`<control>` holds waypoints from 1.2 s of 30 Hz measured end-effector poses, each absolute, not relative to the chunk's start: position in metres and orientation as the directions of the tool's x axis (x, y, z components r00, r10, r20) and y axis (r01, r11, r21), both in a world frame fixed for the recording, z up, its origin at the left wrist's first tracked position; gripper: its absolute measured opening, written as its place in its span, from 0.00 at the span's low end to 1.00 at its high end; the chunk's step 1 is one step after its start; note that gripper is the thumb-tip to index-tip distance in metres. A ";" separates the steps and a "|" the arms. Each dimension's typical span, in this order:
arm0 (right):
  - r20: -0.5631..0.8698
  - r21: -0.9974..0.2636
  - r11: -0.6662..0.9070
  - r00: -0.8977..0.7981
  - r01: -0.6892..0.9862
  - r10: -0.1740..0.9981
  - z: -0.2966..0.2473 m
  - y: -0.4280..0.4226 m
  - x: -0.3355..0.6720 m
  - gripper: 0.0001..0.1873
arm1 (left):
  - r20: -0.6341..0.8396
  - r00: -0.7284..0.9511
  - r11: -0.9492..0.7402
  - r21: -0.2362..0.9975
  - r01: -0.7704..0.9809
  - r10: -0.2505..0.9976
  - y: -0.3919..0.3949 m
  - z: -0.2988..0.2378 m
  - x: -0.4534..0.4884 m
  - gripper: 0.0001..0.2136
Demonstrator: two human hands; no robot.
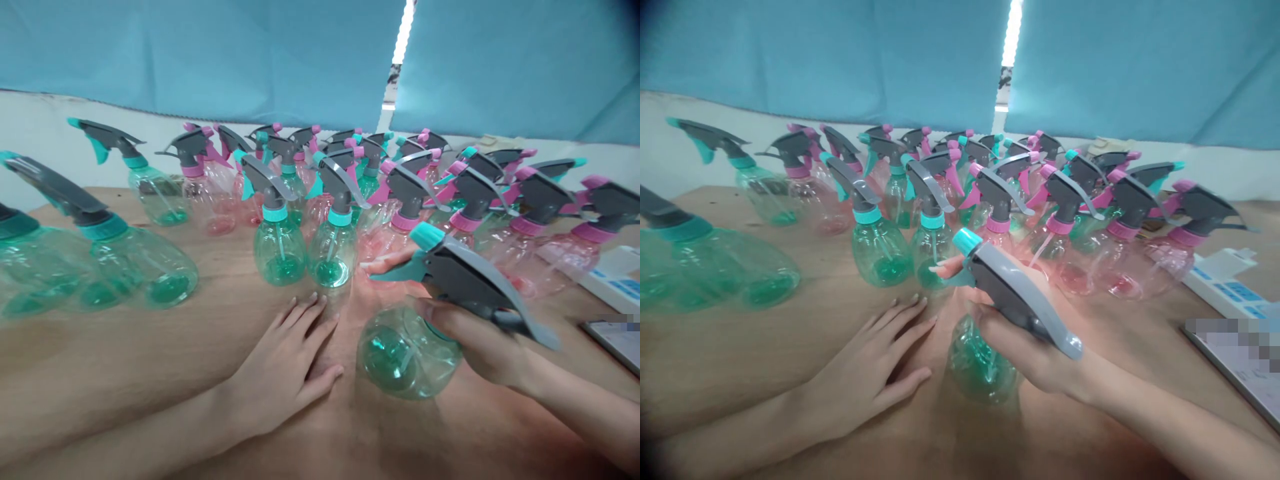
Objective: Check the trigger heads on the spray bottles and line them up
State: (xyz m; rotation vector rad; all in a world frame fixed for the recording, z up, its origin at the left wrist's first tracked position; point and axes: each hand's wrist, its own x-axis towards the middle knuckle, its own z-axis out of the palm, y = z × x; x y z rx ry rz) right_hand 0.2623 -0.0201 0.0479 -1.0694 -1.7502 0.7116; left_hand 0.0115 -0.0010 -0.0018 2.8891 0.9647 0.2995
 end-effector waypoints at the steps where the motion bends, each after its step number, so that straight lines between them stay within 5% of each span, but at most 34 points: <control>1: 0.401 -0.822 0.456 -0.222 0.341 0.889 0.049 -0.019 0.262 0.04 | 0.163 0.781 -0.798 0.144 0.585 0.603 -0.001 -0.002 0.011 0.25; 9: 0.381 -0.840 0.455 -0.275 0.297 0.883 0.051 -0.021 0.261 0.13 | 0.174 0.788 -0.807 0.135 0.576 0.591 0.000 -0.004 0.011 0.25; 36: 0.373 -0.878 0.430 -0.265 0.208 0.889 0.053 -0.020 0.258 0.08 | 0.165 0.776 -0.794 0.142 0.592 0.608 -0.001 -0.003 0.012 0.25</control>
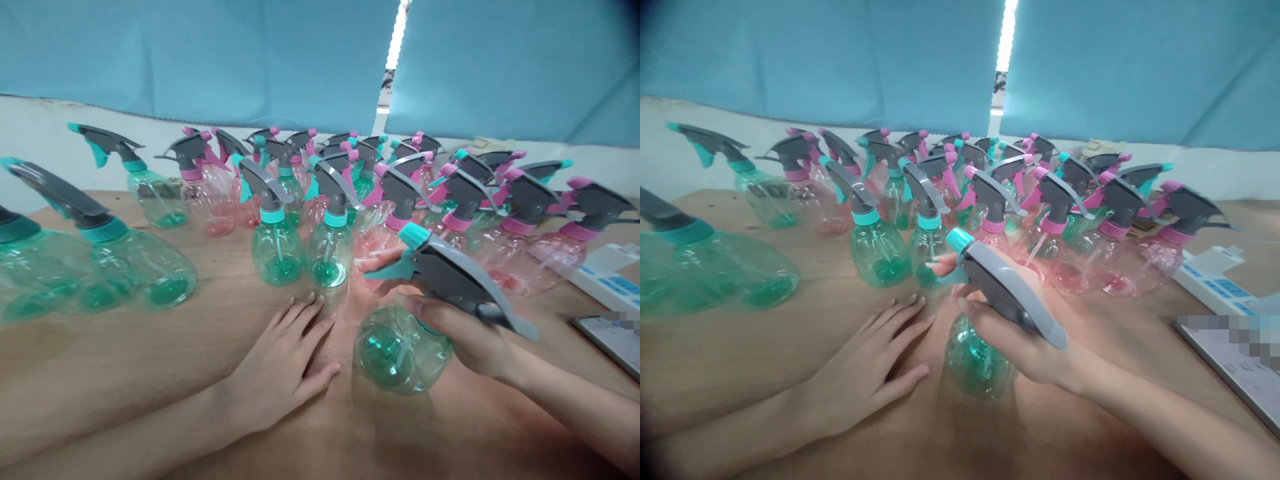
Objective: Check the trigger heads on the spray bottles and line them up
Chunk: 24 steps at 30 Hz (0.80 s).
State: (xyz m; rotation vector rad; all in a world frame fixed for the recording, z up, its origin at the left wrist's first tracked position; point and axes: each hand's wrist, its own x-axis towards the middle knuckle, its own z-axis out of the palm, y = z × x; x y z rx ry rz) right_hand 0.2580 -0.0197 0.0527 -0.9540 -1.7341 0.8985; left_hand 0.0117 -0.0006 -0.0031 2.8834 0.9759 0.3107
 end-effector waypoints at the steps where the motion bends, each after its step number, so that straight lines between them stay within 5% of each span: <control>1: 0.376 -0.878 0.433 -0.268 0.203 0.887 0.053 -0.020 0.258 0.07 | 0.170 0.776 -0.794 0.145 0.590 0.608 -0.001 -0.003 0.011 0.25; 24: 0.328 -0.900 0.387 -0.270 0.202 0.905 0.052 -0.020 0.259 0.08 | 0.152 0.777 -0.791 0.143 0.594 0.611 -0.001 -0.003 0.012 0.25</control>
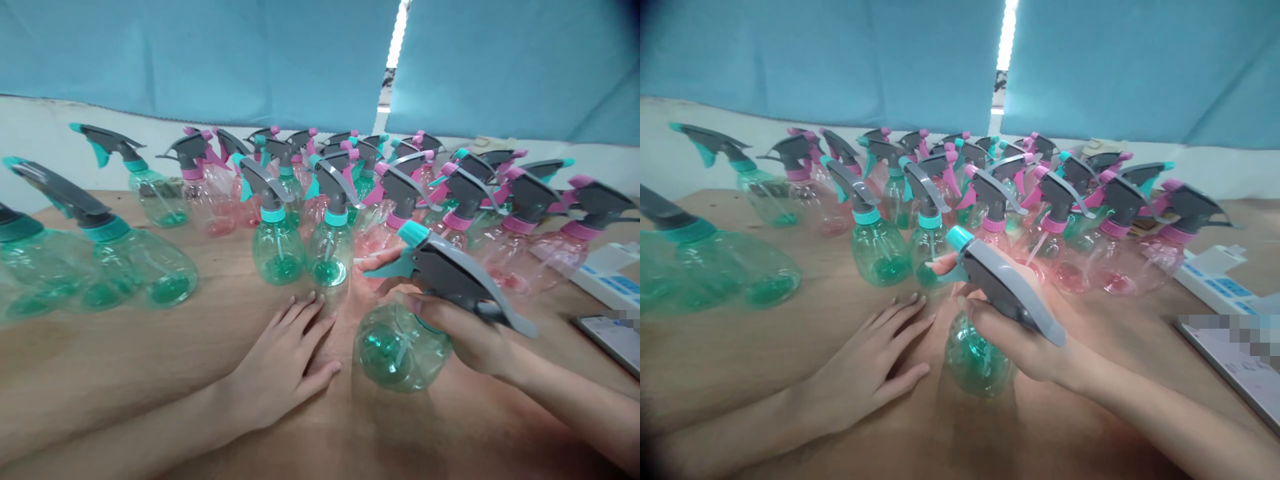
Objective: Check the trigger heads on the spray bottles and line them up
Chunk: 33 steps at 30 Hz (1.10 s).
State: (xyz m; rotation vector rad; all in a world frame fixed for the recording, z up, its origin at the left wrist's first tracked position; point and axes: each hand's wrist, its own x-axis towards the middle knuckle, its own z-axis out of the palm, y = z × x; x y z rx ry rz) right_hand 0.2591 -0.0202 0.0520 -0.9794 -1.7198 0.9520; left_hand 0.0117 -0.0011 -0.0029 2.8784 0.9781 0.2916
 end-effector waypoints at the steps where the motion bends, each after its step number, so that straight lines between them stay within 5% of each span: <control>1: 0.337 -0.898 0.394 -0.269 0.198 0.902 0.052 -0.020 0.259 0.08 | 0.155 0.776 -0.791 0.146 0.594 0.612 -0.001 -0.003 0.012 0.25; 33: 0.328 -0.890 0.368 -0.182 0.268 0.927 0.062 -0.023 0.249 0.09 | 0.181 0.775 -0.796 0.144 0.588 0.605 0.000 -0.002 0.012 0.24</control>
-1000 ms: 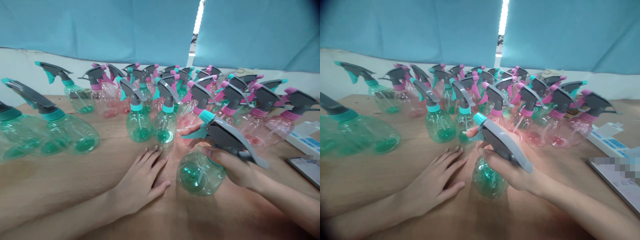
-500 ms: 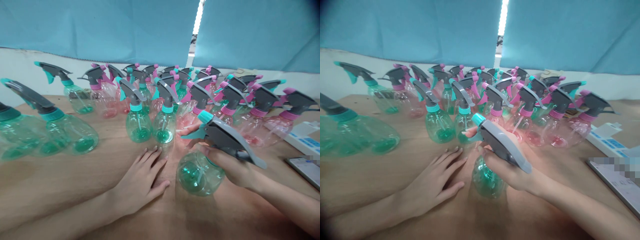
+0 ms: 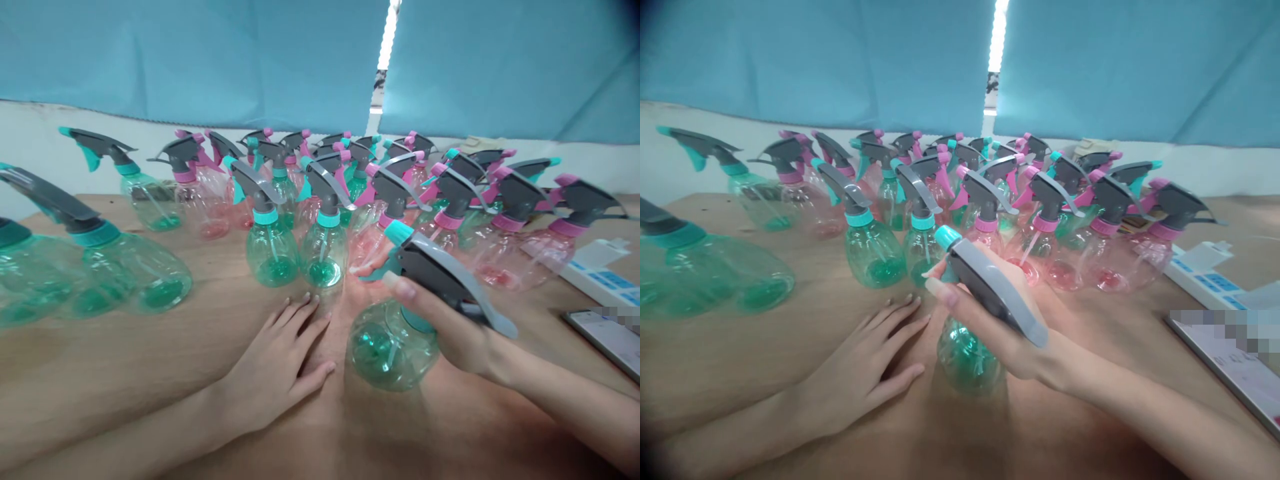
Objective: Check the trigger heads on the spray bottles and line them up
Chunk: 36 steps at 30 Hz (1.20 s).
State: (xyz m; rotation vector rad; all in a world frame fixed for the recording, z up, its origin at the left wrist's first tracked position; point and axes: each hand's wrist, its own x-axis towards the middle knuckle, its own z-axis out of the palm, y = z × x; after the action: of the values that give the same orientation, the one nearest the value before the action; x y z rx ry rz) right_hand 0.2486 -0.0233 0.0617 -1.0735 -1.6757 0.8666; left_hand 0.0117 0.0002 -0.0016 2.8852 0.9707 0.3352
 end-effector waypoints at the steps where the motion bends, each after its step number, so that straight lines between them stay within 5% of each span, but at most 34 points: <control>1: 0.330 -0.888 0.373 -0.193 0.268 0.924 0.062 -0.023 0.249 0.09 | 0.178 0.777 -0.797 0.138 0.588 0.604 0.000 -0.001 0.012 0.24; 19: 0.322 -0.873 0.346 -0.127 0.344 0.938 0.049 -0.030 0.265 0.14 | 0.170 0.776 -0.795 0.133 0.592 0.607 0.000 -0.003 0.011 0.24; 24: 0.297 -0.896 0.369 -0.286 0.246 0.911 0.062 -0.025 0.253 0.11 | 0.184 0.776 -0.797 0.145 0.586 0.603 0.000 -0.004 0.011 0.24; 36: 0.329 -0.911 0.364 -0.191 0.195 0.925 0.057 -0.025 0.250 0.15 | 0.155 0.775 -0.790 0.144 0.596 0.613 0.000 -0.003 0.011 0.25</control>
State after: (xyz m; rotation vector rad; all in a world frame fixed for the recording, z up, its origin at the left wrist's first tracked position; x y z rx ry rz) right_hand 0.2499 -0.0245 0.0569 -1.0162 -1.6381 0.9261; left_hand 0.0111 0.0002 -0.0030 2.8780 0.9818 0.2973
